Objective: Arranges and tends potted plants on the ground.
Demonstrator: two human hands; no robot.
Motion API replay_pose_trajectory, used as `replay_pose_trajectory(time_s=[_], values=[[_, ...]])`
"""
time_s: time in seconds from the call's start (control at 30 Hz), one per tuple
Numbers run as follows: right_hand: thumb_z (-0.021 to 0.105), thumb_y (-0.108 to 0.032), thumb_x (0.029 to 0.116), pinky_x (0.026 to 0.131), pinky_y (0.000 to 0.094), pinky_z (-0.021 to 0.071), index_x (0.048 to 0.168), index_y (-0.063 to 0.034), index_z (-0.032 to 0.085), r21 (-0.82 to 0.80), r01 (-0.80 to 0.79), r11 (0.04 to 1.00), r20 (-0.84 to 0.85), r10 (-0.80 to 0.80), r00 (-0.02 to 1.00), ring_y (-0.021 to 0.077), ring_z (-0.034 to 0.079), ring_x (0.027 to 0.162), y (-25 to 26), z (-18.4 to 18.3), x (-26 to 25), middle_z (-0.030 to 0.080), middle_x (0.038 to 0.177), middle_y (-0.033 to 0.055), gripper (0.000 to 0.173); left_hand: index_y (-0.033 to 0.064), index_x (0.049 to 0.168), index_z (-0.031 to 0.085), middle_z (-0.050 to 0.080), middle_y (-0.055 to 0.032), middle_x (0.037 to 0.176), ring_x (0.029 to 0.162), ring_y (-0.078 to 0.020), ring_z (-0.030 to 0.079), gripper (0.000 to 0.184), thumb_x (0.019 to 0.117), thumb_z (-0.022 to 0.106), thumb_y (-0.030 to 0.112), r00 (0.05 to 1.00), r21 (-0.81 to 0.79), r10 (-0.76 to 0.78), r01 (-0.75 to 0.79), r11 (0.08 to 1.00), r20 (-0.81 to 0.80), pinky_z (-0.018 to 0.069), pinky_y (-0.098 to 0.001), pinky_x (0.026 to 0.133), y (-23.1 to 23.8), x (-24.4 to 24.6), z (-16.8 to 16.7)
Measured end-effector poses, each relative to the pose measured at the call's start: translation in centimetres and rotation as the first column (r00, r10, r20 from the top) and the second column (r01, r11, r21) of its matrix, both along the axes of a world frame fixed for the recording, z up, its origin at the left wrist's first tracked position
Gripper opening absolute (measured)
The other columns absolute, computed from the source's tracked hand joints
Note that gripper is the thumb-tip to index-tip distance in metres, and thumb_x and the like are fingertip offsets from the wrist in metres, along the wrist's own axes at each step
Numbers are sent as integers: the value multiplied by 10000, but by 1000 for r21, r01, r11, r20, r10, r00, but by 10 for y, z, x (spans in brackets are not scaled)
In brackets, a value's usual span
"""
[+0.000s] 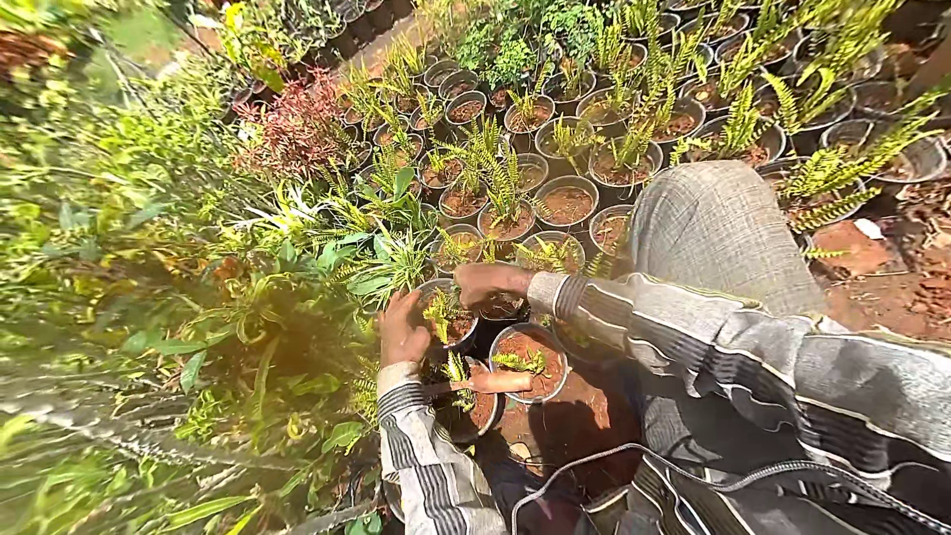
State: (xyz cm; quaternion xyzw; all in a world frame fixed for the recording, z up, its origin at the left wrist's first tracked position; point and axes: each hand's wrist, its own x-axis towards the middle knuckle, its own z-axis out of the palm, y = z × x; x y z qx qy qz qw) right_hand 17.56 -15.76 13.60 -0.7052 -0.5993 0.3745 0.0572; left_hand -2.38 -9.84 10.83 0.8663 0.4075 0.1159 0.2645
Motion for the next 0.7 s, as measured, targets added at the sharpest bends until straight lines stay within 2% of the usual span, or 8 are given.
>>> replay_pose_trajectory(time_s=[0.07, 0.13, 0.2, 0.3, 0.43, 0.53, 0.63, 0.7], values=[[674, -129, 970, 798, 555, 513, 1023, 104, 645, 17, 32, 999, -37, -31, 999, 360, 653, 886, 4, 7, 8, 653, 967, 243, 241, 83, 1565, 413, 436, -186, 1584, 1527, -386, 295, 806, 846, 779, 91, 984, 1, -38, 39, 999, -176, 123, -653, 1234, -3, 11, 6], [673, -133, 965, 770, 552, 519, 1014, 97, 654, 52, 84, 995, -60, -81, 995, 349, 657, 850, 5, 15, 16, 661, 940, 235, 235, 106, 1596, 351, 474, -145, 1568, 1523, -363, 317, 924, 812, 833, 187, 956, 52, -13, 29, 998, -292, 129, -657, 1236, -8, 29, -5], [676, -151, 970, 779, 558, 516, 1003, 83, 648, 71, 110, 991, -47, -107, 993, 351, 654, 859, 4, 24, 24, 652, 940, 227, 238, 134, 1542, 466, 566, -91, 1500, 1526, -343, 321, 766, 839, 767, 181, 937, 133, 72, -28, 991, -341, 111, -666, 1231, -15, 46, -17], [687, -166, 955, 761, 533, 525, 994, 63, 653, 96, 138, 986, -31, -135, 990, 324, 657, 837, 1, 36, 31, 658, 932, 204, 235, 125, 1326, 681, 673, -101, 1350, 1485, -354, 382, 460, 872, 729, 183, 915, 233, 141, -53, 971, -377, 188, -666, 1205, -17, 56, -21], [711, -152, 946, 724, 490, 530, 983, 62, 649, 92, 116, 989, -49, -112, 993, 295, 648, 786, 0, 34, 26, 648, 904, 189, 226, 64, 1149, 755, 658, -160, 1345, 1425, -369, 450, 319, 869, 747, 217, 916, 253, 205, -120, 960, -346, 300, -617, 1162, -14, 52, -17], [691, -125, 945, 742, 505, 521, 1011, 66, 650, 88, 96, 991, -98, -88, 991, 305, 648, 811, 0, 20, 19, 652, 917, 195, 206, -5, 1310, 625, 519, -258, 1451, 1360, -422, 500, 574, 822, 837, 211, 905, 192, 383, -349, 917, -183, 465, -577, 1073, -12, 46, -21], [698, -118, 938, 763, 522, 511, 1006, 72, 640, 109, 97, 989, -110, -85, 990, 326, 646, 855, 1, 7, 15, 646, 940, 210, 210, 6, 1398, 579, 426, -260, 1549, 1428, -424, 429, 646, 864, 816, 280, 906, 81, 366, -357, 931, -212, 394, -573, 1145, -1, 38, -22], [699, -137, 944, 798, 543, 509, 1022, 76, 644, 116, 142, 983, -113, -129, 985, 351, 647, 916, 0, 5, 14, 642, 983, 227, 233, -4, 1359, 598, 557, -278, 1418, 1334, -431, 532, 620, 875, 808, 320, 917, -32, 366, -375, 926, -161, 424, -607, 1109, 5, 30, -27]])
